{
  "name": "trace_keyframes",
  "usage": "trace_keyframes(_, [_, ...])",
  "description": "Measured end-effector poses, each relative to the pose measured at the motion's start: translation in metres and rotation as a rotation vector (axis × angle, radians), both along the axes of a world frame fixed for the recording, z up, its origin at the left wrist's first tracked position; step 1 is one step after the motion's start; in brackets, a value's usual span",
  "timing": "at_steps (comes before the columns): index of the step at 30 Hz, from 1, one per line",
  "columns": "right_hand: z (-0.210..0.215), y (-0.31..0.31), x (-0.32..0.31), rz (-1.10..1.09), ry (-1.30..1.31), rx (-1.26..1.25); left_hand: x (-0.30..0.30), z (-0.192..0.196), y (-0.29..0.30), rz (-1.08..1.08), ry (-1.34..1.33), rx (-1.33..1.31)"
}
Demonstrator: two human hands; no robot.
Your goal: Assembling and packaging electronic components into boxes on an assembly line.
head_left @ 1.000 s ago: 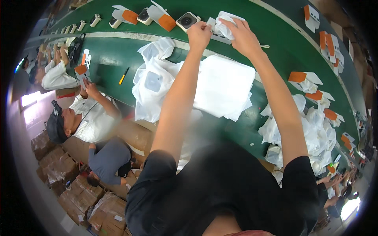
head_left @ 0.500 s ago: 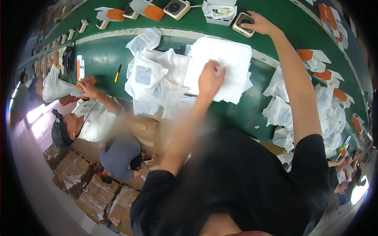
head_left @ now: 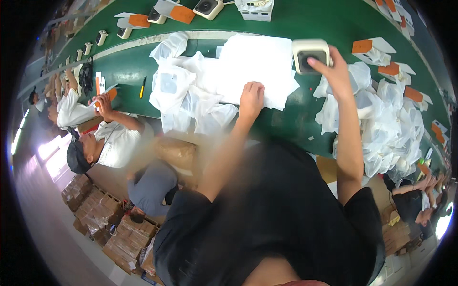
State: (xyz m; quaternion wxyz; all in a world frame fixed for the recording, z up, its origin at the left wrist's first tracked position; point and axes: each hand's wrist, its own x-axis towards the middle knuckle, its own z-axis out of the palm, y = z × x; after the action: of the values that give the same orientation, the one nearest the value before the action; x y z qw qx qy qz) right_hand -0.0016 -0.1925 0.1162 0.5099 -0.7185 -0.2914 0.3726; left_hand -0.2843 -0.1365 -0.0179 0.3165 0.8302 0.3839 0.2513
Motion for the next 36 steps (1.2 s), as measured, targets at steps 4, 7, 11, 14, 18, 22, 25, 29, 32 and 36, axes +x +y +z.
trace_keyframes(4, [-0.01,-0.077,-0.037,-0.291,0.707,0.145,0.017,0.037,-0.004,0.078,-0.049,-0.219])
trace_keyframes(7, [-0.025,-0.096,-0.07,-0.342,0.827,0.2,0.02,0.084,-0.013,0.13,-0.113,-0.441])
trace_keyframes(11, [-0.016,-0.075,-0.11,-0.212,0.915,0.215,0.024,0.124,-0.023,0.09,-0.314,-0.583])
trace_keyframes(14, [-0.018,-0.076,-0.112,-0.184,0.762,0.14,0.022,0.14,-0.024,0.103,-0.462,-0.73])
trace_keyframes(18, [-0.02,-0.08,-0.108,-0.08,0.449,0.063,0.016,0.145,-0.028,-0.038,-0.365,-0.797])
trace_keyframes(22, [0.01,-0.086,-0.093,0.107,-0.026,0.014,-0.001,0.141,-0.016,0.078,-0.402,-0.784])
trace_keyframes(25, [0.036,-0.106,-0.074,0.0,0.043,0.055,-0.008,0.153,-0.012,0.107,-0.517,-0.792])
trace_keyframes(29, [0.07,-0.109,-0.054,0.05,-0.33,0.146,-0.007,0.164,-0.011,-0.017,-0.436,-0.728])
trace_keyframes(32, [0.084,-0.084,-0.072,0.342,-0.563,0.132,-0.002,0.172,-0.014,-0.08,-0.414,-0.701])
trace_keyframes(36, [0.078,-0.081,-0.092,0.344,-0.4,0.107,0.005,0.181,-0.018,-0.086,-0.362,-0.664])
